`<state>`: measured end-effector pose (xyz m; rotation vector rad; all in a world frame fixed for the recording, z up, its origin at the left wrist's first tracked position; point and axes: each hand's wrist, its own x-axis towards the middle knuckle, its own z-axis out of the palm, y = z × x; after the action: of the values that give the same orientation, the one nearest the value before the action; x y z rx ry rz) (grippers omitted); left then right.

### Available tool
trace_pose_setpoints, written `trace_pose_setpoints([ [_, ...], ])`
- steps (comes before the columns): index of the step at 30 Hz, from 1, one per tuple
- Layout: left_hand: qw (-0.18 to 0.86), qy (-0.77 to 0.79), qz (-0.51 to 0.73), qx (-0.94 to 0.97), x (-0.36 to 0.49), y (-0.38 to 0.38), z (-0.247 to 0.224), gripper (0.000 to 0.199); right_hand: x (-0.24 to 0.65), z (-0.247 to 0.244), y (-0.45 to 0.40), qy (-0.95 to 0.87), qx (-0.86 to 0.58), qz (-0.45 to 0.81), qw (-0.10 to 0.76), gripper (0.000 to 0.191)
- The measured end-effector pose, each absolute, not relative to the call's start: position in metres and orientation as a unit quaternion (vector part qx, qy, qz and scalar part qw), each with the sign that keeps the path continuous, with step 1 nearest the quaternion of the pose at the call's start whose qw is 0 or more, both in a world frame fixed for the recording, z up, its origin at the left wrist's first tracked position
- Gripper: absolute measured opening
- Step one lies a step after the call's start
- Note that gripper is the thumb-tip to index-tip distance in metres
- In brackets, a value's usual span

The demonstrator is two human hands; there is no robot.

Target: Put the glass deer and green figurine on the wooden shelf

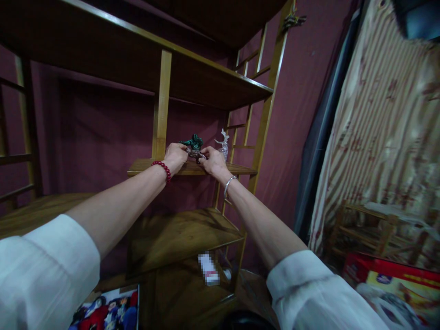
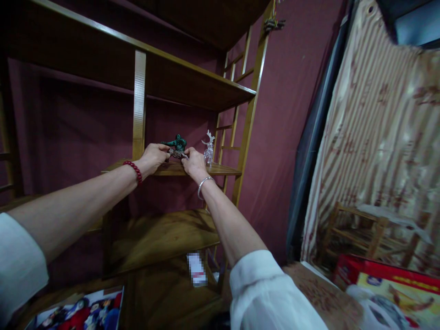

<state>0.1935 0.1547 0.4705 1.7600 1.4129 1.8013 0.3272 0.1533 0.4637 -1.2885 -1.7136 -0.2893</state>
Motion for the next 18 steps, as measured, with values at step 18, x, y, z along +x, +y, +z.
trace_pose_setpoints([
  [18, 0.139, 0.512, 0.617, 0.581, 0.198, 0.143, 0.474, 0.029, 0.325, 0.464, 0.151, -0.695, -0.548, -0.103, 0.454, 0.02],
])
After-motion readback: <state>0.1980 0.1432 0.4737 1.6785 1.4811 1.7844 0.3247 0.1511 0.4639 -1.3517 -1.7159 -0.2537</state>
